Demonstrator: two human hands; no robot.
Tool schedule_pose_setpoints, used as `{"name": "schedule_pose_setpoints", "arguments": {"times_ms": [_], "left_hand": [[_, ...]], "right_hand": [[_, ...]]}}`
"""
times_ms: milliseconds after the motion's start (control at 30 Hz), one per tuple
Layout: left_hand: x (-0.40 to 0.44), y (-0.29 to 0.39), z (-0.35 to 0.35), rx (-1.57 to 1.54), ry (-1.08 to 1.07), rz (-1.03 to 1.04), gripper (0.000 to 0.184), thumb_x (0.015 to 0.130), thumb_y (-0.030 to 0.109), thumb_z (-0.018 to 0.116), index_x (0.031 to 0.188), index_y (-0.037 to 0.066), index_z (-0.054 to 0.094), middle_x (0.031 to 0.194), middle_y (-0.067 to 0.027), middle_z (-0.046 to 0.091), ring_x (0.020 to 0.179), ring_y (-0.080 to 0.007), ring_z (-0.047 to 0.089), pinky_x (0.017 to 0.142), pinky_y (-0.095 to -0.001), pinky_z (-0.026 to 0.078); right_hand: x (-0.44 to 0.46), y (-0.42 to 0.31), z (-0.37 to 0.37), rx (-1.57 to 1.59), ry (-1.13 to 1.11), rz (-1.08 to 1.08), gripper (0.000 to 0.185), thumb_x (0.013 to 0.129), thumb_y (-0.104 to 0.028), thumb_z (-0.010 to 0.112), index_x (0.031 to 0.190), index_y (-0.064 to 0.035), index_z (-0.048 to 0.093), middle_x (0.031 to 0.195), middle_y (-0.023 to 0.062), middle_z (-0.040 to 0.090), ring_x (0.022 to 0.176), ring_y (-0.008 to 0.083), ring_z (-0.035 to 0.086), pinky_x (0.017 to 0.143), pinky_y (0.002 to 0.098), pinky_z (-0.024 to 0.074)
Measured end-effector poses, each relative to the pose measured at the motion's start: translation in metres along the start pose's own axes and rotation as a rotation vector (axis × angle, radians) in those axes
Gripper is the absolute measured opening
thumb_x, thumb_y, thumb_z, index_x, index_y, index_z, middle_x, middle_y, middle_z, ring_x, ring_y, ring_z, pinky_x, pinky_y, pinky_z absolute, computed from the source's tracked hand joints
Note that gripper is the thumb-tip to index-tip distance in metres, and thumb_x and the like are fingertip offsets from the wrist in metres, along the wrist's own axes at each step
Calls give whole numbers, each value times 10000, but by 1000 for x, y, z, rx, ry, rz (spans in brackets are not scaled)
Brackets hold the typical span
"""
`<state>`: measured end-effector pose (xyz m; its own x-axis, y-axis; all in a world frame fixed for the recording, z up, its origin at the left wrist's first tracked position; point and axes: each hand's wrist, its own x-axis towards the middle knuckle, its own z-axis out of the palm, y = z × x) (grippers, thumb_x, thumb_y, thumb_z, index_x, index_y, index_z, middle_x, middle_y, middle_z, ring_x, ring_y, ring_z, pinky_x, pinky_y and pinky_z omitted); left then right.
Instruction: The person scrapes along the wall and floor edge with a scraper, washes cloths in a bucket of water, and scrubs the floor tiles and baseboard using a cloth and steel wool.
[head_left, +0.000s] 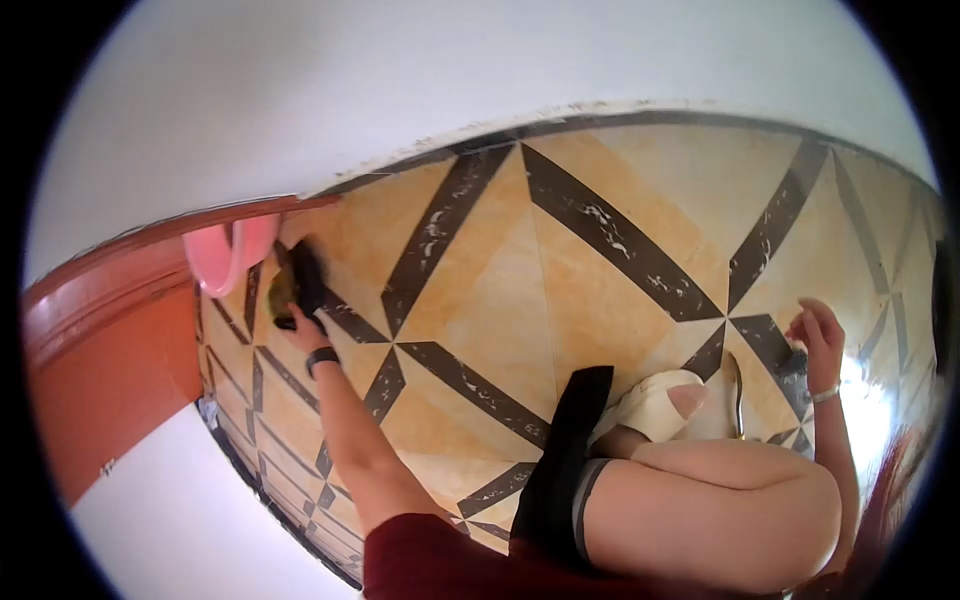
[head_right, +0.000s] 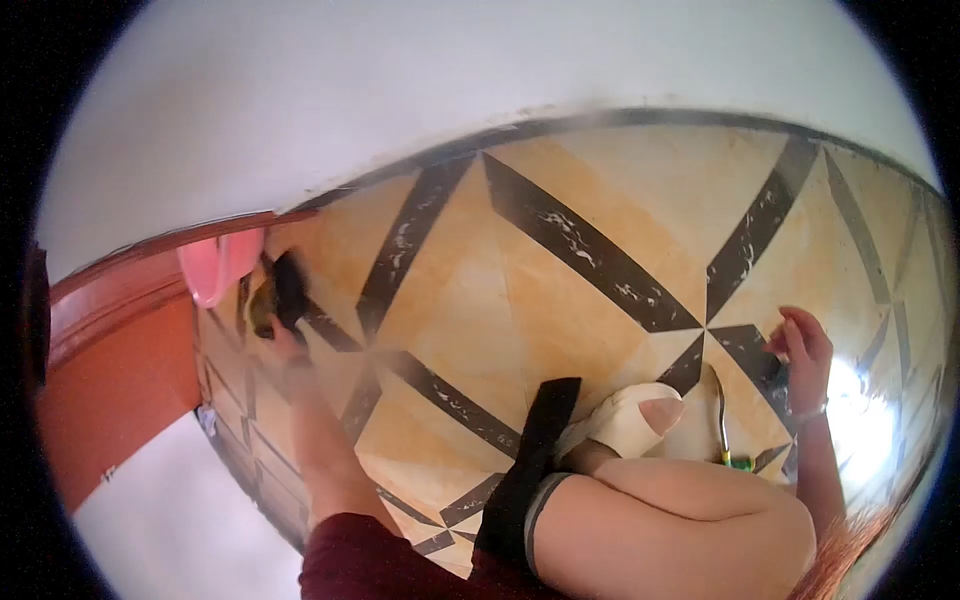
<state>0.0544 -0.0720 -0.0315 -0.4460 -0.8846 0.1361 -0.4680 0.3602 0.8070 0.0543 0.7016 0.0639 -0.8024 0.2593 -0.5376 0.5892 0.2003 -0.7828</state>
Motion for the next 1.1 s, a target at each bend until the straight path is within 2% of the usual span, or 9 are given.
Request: {"name": "schedule_pose_setpoints", "arguments": {"times_ms": [33, 100, 233, 333, 500, 667, 767, 967, 1100], "left_hand": [[14, -25, 2, -21, -107, -203, 696, 824, 404, 607, 1280, -67, 373, 1295, -193, 445, 1096, -328, 487, 947, -349, 372], [9, -60, 44, 352, -163, -135, 737, 817, 479, 562, 1308, -30, 352, 1330, -196, 403, 1168, -341, 424, 982, -380, 328], [-73, 39, 125, 728, -240, -9, 760, 807, 591, 477, 1345, 72, 337, 1383, -134, 351, 1290, -304, 283, 995, -576, 197], [-94, 23, 184, 687, -286, 525, 723, 819, 589, 462, 1321, 77, 370, 1384, -112, 354, 1304, -282, 264, 971, -617, 180], [-239, 110, 263, 759, -364, 513, 583, 857, 499, 432, 1244, 63, 423, 1341, -243, 322, 1267, -432, 234, 962, -634, 159], [-443, 194, 326, 259, -756, 842, 423, 781, 289, 563, 1151, 94, 504, 1263, -175, 424, 1217, -415, 298, 956, -647, 161], [-552, 267, 356, 113, -995, 1152, 549, 609, 167, 687, 1125, 119, 506, 1233, -151, 437, 1195, -364, 359, 915, -619, 249], [-632, 396, 330, -758, -1532, 389, 380, 663, 65, 661, 1012, 36, 513, 904, -95, 573, 894, -230, 551, 806, -315, 427], [-621, 430, 286, -972, -2039, -228, 330, 811, 34, 574, 1121, 79, 472, 1019, -45, 527, 946, -152, 529, 810, -278, 456]], "right_hand": [[0, -3, 9, -35, -46, 19, 231, 916, -155, 489, 1076, -4, 556, 755, 38, 561, 667, 107, 558, 643, 222, 458], [3, -6, 24, -58, -94, 17, 206, 914, -116, 478, 1060, 6, 556, 753, 45, 569, 670, 106, 559, 642, 231, 468], [-2, -4, 38, -61, -133, -1, 181, 910, -60, 463, 1046, 16, 554, 760, 49, 575, 681, 109, 566, 663, 241, 485], [-11, 7, 39, 14, -130, 28, 175, 897, -31, 469, 1040, 28, 551, 774, 48, 575, 703, 106, 570, 686, 242, 491], [-27, 28, 34, 85, -93, 74, 168, 892, -32, 470, 1018, 38, 556, 769, 41, 578, 713, 95, 572, 680, 232, 480], [-33, 56, 22, 129, 16, 91, 182, 898, -46, 464, 1034, 37, 550, 748, 56, 590, 676, 114, 576, 668, 254, 493], [-31, 69, 2, 218, 163, 34, 181, 897, -61, 482, 1037, 20, 562, 759, 55, 590, 670, 119, 579, 662, 252, 493], [-24, 59, -95, 277, 613, -151, 370, 866, -63, 548, 1223, -29, 455, 1071, 89, 536, 863, 156, 599, 790, 279, 480], [-1, 37, -133, 444, 782, -386, 576, 816, -20, 571, 1338, -67, 331, 1237, 100, 460, 1028, 193, 537, 840, 303, 451]]}}
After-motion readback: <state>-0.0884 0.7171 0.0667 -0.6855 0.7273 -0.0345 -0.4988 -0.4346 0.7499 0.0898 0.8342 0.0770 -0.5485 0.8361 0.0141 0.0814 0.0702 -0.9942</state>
